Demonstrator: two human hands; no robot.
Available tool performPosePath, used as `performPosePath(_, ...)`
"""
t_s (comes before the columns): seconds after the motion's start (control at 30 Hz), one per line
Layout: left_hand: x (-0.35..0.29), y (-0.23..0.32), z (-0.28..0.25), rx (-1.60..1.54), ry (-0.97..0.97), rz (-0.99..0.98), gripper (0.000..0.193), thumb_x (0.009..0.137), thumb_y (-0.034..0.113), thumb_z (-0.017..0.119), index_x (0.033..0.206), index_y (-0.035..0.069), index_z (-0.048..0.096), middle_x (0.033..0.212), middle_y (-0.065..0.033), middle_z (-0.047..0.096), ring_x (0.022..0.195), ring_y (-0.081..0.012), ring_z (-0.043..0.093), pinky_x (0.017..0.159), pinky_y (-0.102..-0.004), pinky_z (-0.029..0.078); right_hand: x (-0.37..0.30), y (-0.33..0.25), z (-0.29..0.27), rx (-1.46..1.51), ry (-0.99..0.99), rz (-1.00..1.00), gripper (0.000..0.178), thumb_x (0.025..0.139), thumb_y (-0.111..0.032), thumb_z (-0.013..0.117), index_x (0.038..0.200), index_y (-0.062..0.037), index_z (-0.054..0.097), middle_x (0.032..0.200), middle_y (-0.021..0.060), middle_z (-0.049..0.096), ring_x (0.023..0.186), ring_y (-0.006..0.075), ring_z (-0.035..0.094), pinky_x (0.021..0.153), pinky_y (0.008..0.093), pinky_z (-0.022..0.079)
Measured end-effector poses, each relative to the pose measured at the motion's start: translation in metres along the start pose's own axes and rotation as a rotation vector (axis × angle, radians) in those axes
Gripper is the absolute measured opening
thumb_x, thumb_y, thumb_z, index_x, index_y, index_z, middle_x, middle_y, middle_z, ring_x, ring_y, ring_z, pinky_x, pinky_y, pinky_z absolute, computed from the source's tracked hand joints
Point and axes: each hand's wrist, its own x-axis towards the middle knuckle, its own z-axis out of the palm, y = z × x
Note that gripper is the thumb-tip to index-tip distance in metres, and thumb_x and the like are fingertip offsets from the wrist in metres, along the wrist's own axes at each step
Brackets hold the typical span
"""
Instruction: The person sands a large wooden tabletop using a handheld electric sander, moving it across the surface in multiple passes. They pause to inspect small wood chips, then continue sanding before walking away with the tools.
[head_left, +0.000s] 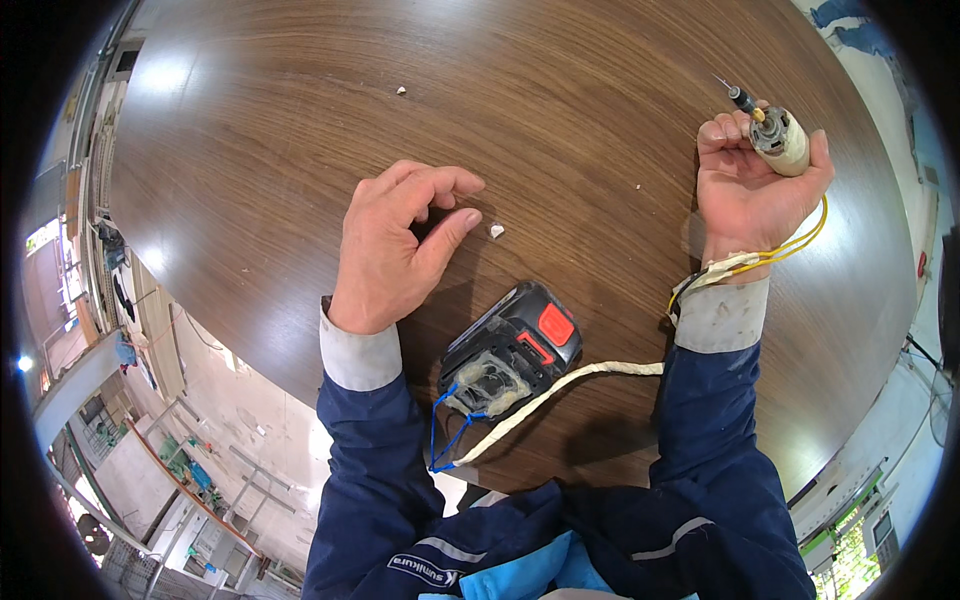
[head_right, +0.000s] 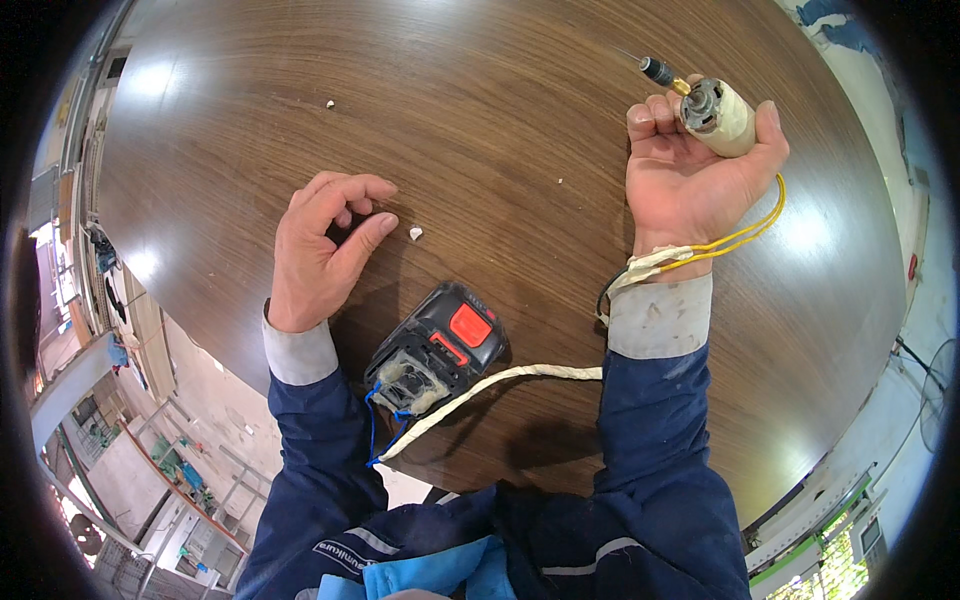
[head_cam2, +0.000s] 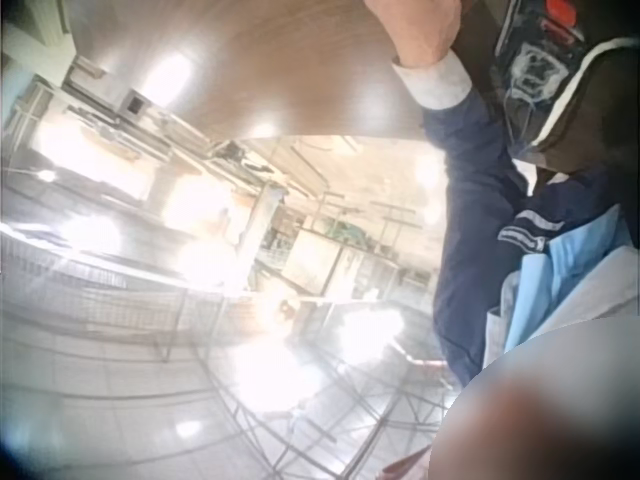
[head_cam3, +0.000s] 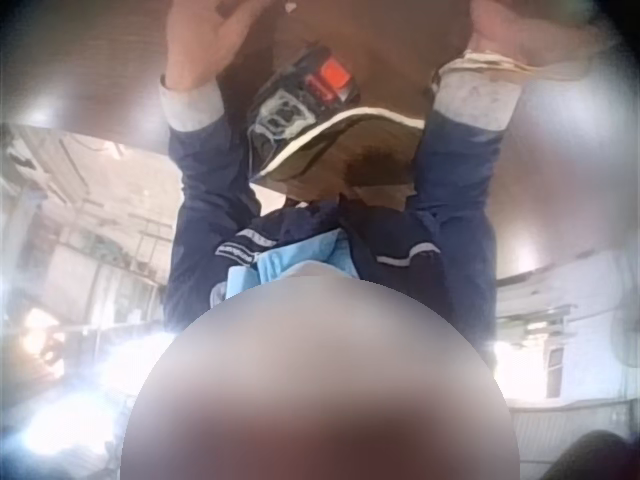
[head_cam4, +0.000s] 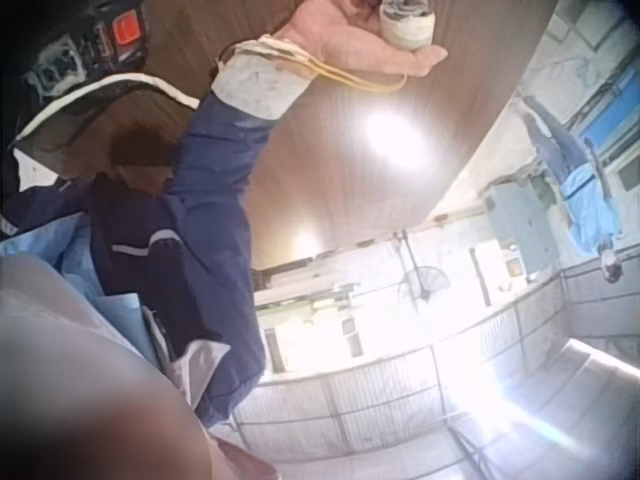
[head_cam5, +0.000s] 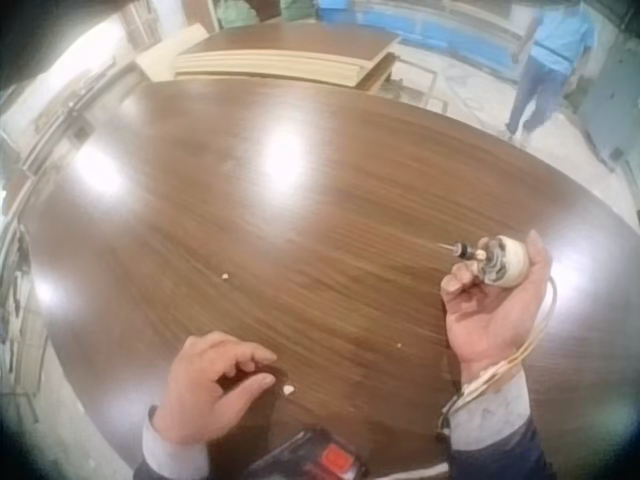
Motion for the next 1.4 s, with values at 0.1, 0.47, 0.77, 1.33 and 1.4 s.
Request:
performPosePath(0.1,-0.002,0.001,-0.003,0.004,-0.053,0.051,0.017,0.079,0.016,0.084,0.095,0.013,0.079,0.083,-0.002,0.067,0.076,-0.0206,0.062,0.072,-0.0347,0.045,-0.001,0.001,0.001,-0.008,0.004,0.004,0.053,0.096,-0.048,0.056,0.103,0.0052,0.06,0.082,0.0136,0.053,0.076,0.0265,0.049,0.07,0.0395,0.045)
performPosePath(0.47,-0.005,0.004,0.001,0.183,-0.098,0.121,0.011,0.08,0.022,0.086,0.087,0.017,0.08,0.081,0.0029,0.068,0.08,-0.0178,0.062,0.081,-0.0346,0.039,0.002,0.0,-0.004,0.017,-0.073,0.021,0.054,0.096,-0.047,0.055,0.106,0.0061,0.061,0.082,0.0141,0.052,0.077,0.027,0.048,0.071,0.0403,0.045)
performPosePath(0.77,-0.004,0.006,-0.002,0.164,-0.113,0.137,0.019,0.077,0.023,0.087,0.092,0.016,0.079,0.082,0.0016,0.068,0.079,-0.0187,0.061,0.082,-0.0348,0.039,0.001,-0.001,-0.003,0.02,-0.024,0.032,0.055,0.097,-0.047,0.055,0.106,0.0067,0.061,0.083,0.0146,0.053,0.078,0.0278,0.049,0.071,0.0411,0.045)
performPosePath(1.33,0.034,-0.031,-0.002,0.009,0.451,-0.167,0.027,0.089,0.025,0.08,0.113,0.011,0.076,0.086,-0.006,0.069,0.076,-0.0219,0.064,0.072,-0.0349,0.053,0.002,0.0,-0.003,0.046,0.008,0.038,0.056,0.095,-0.051,0.058,0.1,0.0044,0.062,0.081,0.0129,0.056,0.074,0.0256,0.052,0.069,0.0397,0.046)
performPosePath(1.4,0.049,-0.042,-0.004,0.142,0.469,-0.11,0.023,0.091,0.023,0.079,0.11,0.011,0.077,0.089,-0.0068,0.071,0.078,-0.0218,0.066,0.073,-0.0342,0.053,0.003,0.0,-0.004,0.048,-0.003,0.049,0.057,0.095,-0.053,0.057,0.098,0.0038,0.063,0.08,0.0127,0.057,0.072,0.0256,0.053,0.069,0.0403,0.046)
